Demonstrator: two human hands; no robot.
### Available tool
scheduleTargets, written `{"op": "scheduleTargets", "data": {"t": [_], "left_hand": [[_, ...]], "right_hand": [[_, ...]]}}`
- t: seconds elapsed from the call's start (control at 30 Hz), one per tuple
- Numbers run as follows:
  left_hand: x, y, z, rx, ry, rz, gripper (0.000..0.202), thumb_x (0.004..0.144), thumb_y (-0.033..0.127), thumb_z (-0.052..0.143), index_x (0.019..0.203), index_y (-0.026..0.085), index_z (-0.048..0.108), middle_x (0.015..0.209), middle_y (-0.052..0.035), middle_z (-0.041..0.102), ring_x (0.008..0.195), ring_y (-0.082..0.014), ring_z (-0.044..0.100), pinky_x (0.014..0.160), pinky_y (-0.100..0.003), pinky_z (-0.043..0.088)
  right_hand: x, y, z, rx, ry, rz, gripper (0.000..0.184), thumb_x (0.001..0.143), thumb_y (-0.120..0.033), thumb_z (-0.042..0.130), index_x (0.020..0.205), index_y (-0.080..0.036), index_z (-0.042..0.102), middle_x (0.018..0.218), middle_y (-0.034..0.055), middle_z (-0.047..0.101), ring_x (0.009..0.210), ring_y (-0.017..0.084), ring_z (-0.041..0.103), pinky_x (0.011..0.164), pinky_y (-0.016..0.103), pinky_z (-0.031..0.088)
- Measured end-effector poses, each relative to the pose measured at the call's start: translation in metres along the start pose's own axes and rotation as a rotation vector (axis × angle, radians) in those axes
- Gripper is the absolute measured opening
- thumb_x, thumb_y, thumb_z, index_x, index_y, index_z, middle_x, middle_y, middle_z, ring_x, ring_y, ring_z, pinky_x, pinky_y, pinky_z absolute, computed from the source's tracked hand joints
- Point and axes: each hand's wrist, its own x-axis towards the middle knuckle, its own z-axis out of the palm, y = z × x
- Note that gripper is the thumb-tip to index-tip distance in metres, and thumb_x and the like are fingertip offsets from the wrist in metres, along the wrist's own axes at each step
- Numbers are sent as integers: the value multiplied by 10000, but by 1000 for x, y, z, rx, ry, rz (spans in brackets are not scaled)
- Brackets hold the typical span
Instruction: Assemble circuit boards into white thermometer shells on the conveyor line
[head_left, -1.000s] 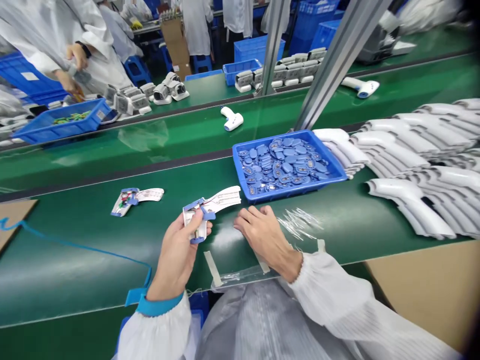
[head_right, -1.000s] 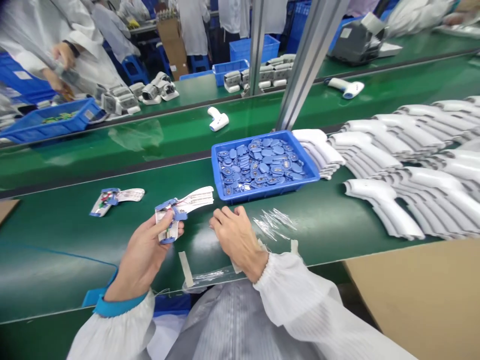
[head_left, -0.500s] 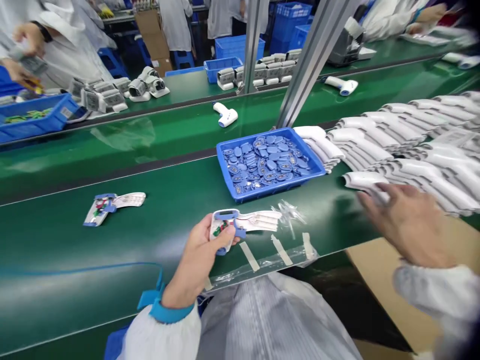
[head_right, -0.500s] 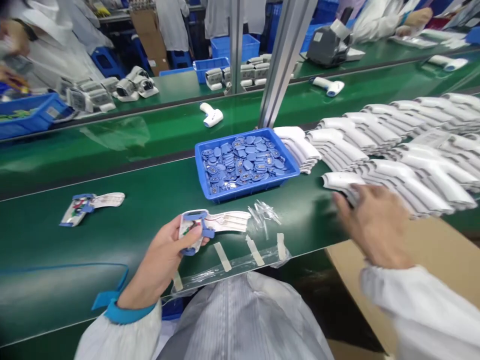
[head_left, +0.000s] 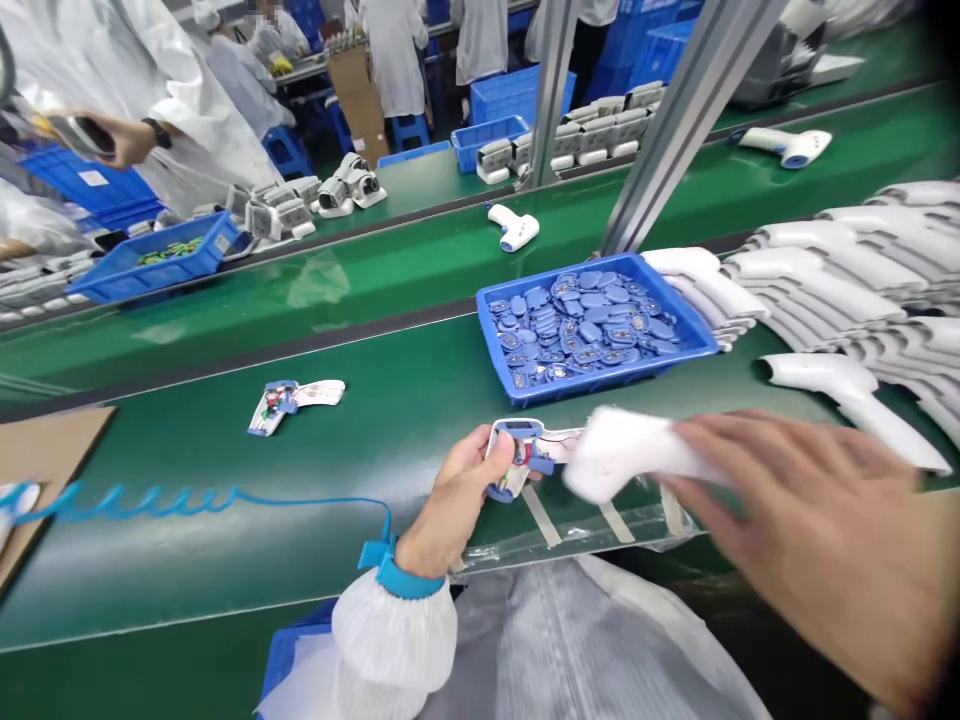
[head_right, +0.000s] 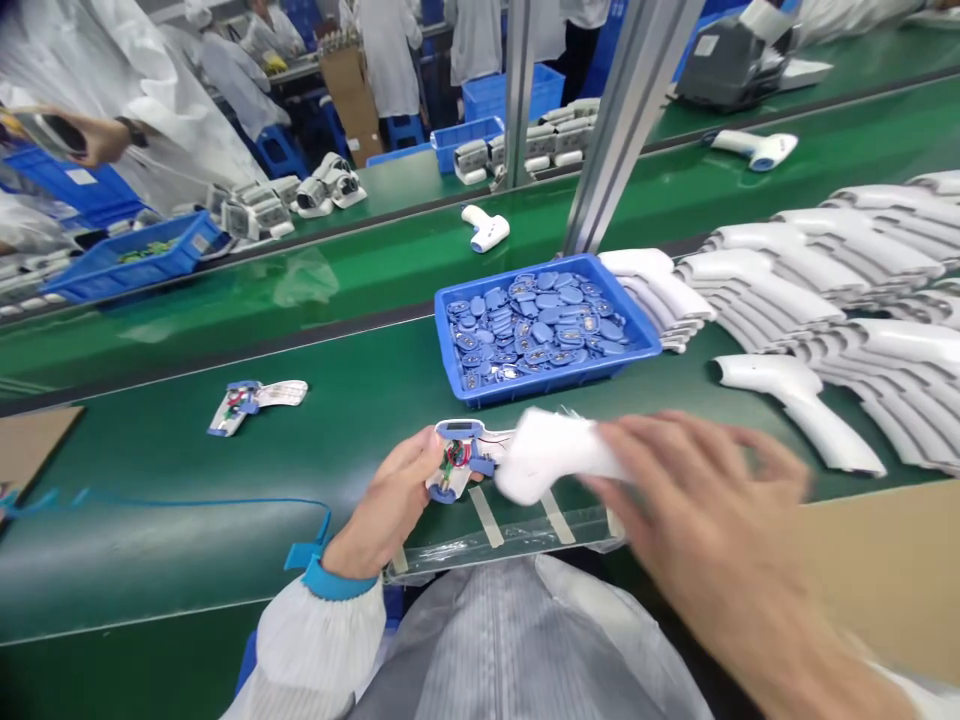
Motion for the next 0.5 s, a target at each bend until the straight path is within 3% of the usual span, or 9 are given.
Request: {"op": "scheduleTargets", "data": {"t": [0.03,0.13,0.27,0.37,0.5], "left_hand": [[0,-1,0,0,-5,17,495,922,595,659,1164,165,701,1126,-99,723,1001,-222,672,877,-303,481],[0,-6,0,34,-52,80,530,890,580,706,1216,164,679,1169,-101,706,1049,-229,642,892,-296,478],[1,-10,-2,281,36,129,495,845,531,766,1130,131,699,995,-81,710,854,-198,619,733,-284,461],[0,-10,-5,425,59,158,427,872,511,737,1069,133,707,922,-54,692,801,-179,592,687,-277,442],[-4,-10,-10,408,-83,207,507,806,414,829,1213,178,639,1137,-53,693,1001,-212,628,845,-300,499]], "right_hand": [[8,-19,2,-40,66,-125,220,1016,-382,570,1176,-247,637,1115,95,750,1041,320,670,937,531,377],[30,-60,11,-62,75,-269,167,1021,-240,582,1181,-212,619,1097,64,768,1032,275,687,946,498,363],[42,-72,28,3,-23,-279,344,1022,-408,572,1215,-128,627,1126,143,749,1041,317,680,945,520,398],[41,-66,35,246,-250,-135,410,968,-498,630,1201,-161,645,1008,101,763,887,277,701,814,439,490],[46,-64,29,543,-553,173,256,877,-405,743,1094,-288,675,960,-9,754,784,204,685,658,329,474]]}}
